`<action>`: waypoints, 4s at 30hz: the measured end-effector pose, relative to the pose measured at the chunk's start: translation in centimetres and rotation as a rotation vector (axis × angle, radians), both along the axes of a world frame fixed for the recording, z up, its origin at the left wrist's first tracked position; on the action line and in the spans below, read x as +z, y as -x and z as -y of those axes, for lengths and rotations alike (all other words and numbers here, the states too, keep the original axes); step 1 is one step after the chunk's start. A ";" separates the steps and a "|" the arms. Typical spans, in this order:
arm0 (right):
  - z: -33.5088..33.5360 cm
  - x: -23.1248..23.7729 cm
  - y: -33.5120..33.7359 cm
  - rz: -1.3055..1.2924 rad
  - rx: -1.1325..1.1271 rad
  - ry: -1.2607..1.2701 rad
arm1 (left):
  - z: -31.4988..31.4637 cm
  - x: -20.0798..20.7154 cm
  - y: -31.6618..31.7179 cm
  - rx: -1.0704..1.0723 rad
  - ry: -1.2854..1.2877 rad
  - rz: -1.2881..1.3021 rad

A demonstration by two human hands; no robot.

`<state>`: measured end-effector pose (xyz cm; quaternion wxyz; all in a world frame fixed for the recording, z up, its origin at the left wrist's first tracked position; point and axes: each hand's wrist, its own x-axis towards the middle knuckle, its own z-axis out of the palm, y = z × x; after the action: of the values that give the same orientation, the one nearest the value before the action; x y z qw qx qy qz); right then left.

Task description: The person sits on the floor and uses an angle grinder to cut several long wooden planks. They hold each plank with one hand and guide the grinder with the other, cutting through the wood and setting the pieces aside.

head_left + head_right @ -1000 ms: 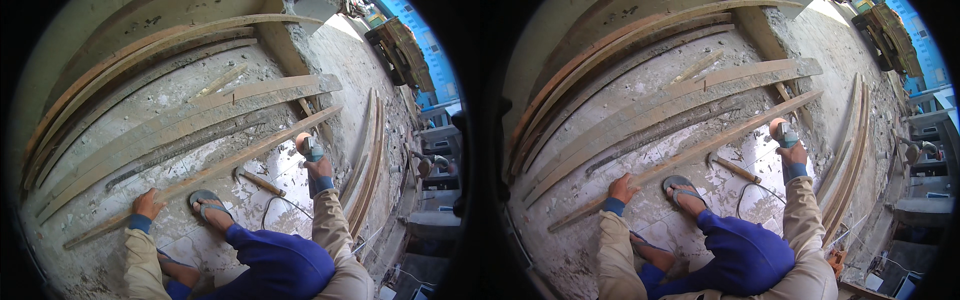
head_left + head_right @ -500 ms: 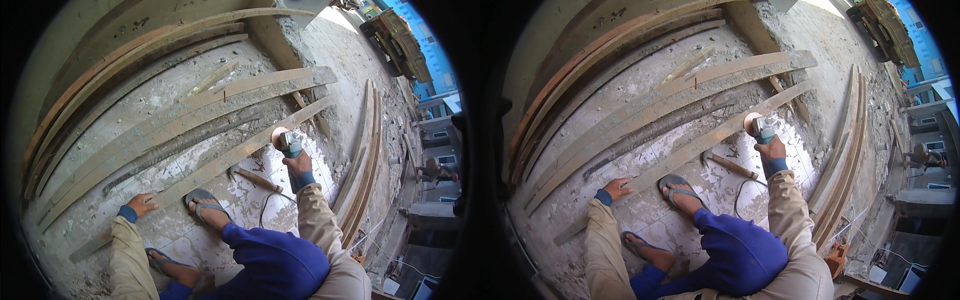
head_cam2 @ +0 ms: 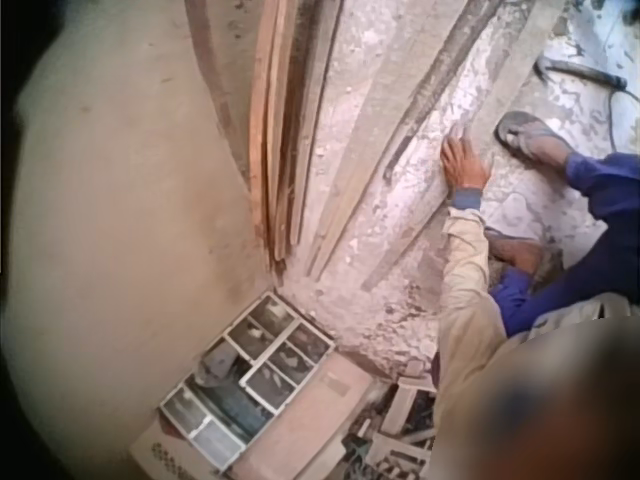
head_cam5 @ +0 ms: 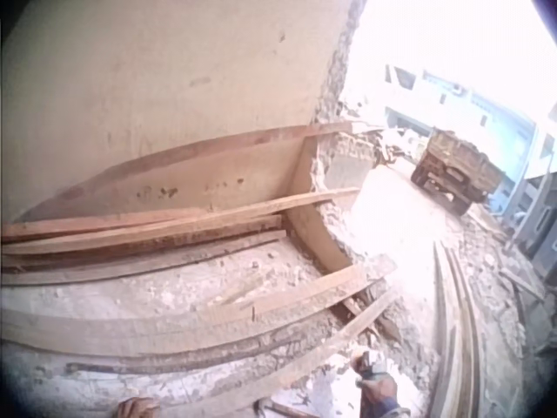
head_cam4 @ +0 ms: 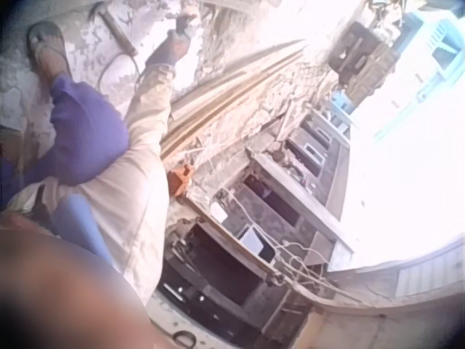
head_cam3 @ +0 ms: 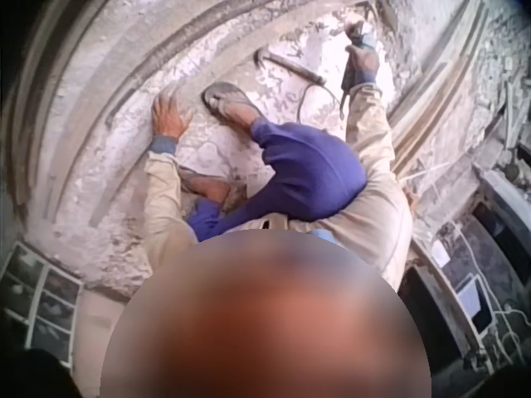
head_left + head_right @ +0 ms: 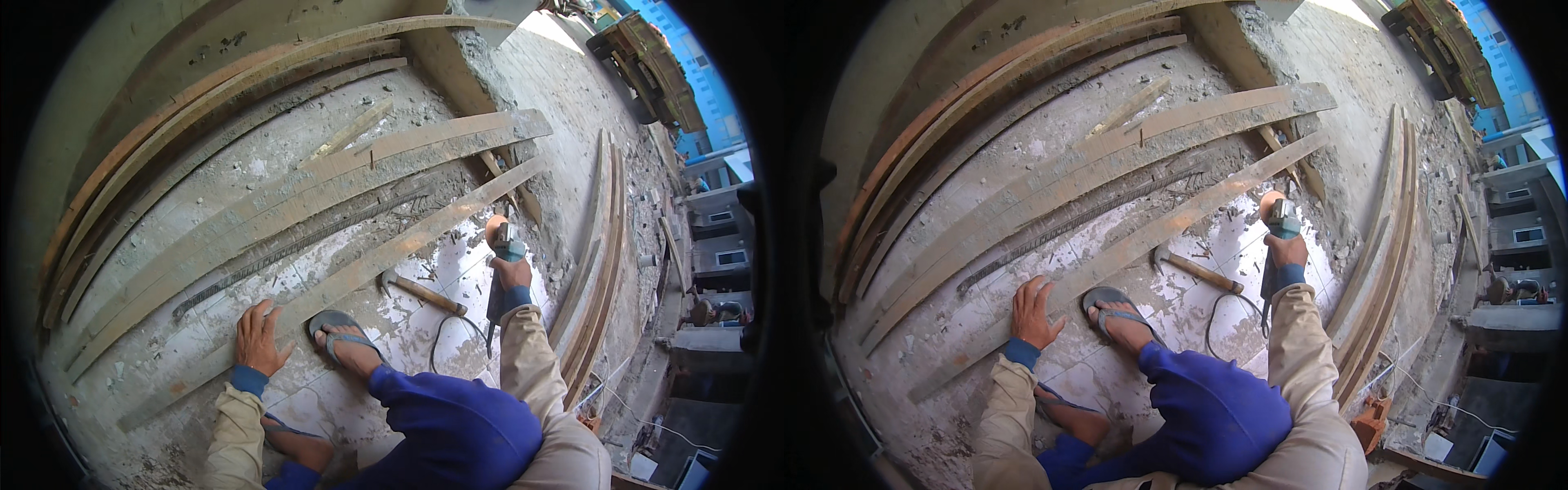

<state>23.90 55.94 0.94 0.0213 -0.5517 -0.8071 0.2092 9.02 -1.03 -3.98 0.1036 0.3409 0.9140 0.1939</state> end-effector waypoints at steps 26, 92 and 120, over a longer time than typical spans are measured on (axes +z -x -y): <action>10.0 1.2 3.6 0.038 0.315 0.116 | -4.2 -1.3 1.2 0.153 -0.042 0.084; 10.7 -1.3 1.5 -0.002 0.325 0.118 | -3.2 -3.8 -0.8 0.130 0.021 -0.061; 11.7 -2.0 6.3 0.143 0.416 0.173 | -3.3 -3.2 0.0 0.296 0.098 0.148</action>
<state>17.65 44.25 -1.04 -0.1269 -0.3865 -0.8820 0.2378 9.06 2.27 -7.21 0.1575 0.1820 0.9525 0.1868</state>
